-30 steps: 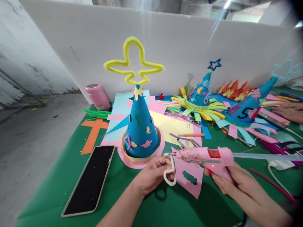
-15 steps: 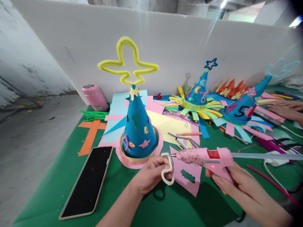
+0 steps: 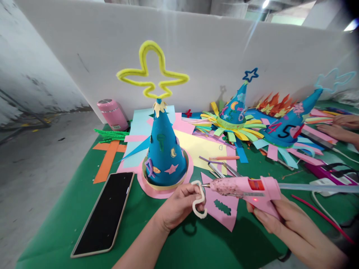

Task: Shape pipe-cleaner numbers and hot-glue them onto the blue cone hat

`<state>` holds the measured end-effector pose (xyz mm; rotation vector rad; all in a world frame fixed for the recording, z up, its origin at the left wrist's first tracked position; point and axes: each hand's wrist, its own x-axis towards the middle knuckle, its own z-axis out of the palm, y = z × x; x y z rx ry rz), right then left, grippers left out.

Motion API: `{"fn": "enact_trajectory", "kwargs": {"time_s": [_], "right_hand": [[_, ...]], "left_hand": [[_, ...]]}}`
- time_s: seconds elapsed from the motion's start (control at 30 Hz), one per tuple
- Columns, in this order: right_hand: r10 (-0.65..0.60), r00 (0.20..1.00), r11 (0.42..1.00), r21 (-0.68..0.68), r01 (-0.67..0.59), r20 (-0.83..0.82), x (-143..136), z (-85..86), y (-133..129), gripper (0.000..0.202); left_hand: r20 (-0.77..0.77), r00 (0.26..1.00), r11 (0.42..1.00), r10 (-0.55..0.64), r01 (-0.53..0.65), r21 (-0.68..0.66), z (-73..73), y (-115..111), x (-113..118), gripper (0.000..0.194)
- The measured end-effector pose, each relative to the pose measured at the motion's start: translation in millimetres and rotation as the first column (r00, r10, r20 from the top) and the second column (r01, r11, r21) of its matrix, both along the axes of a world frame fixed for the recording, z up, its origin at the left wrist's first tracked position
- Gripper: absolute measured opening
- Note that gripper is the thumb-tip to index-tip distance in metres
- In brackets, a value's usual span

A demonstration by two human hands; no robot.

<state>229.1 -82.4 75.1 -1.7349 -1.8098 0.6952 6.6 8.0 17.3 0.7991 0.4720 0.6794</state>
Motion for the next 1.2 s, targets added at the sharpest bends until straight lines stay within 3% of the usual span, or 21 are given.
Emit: {"fn": "enact_trajectory", "kwargs": {"time_s": [0.17,0.33,0.5,0.7,1.07,1.2], "right_hand": [[0.116,0.991,0.993,0.010,-0.117,0.066,5.7,-1.2,8.8,0.024],[0.147,0.986,0.989,0.010,-0.148,0.079,8.2,-3.0,10.0,0.023],[0.128,0.990,0.992,-0.008,-0.128,0.051,9.8,-4.6,4.2,0.024],[-0.001,0.999,1.000,-0.010,0.001,0.038,5.3,-2.6,-3.0,0.028],[0.005,0.997,0.998,0.063,-0.010,0.077,4.4,-3.7,-10.0,0.029],[0.095,0.987,0.991,0.082,-0.106,0.133,8.2,-1.9,-4.4,0.026]], "left_hand": [[-0.006,1.000,1.000,-0.019,0.019,0.001,-0.1,-1.2,0.8,0.022],[-0.011,1.000,1.000,-0.022,0.022,0.009,-1.1,-0.6,0.2,0.022],[-0.006,1.000,1.000,-0.015,0.015,0.017,-0.7,0.3,-0.9,0.021],[0.007,1.000,1.000,-0.017,0.017,0.005,-2.6,0.4,-1.0,0.019],[0.007,1.000,0.999,-0.003,0.003,-0.042,-2.5,-1.3,-0.8,0.018],[0.016,1.000,0.999,-0.011,0.011,-0.030,-1.8,-1.6,0.0,0.020]]}}
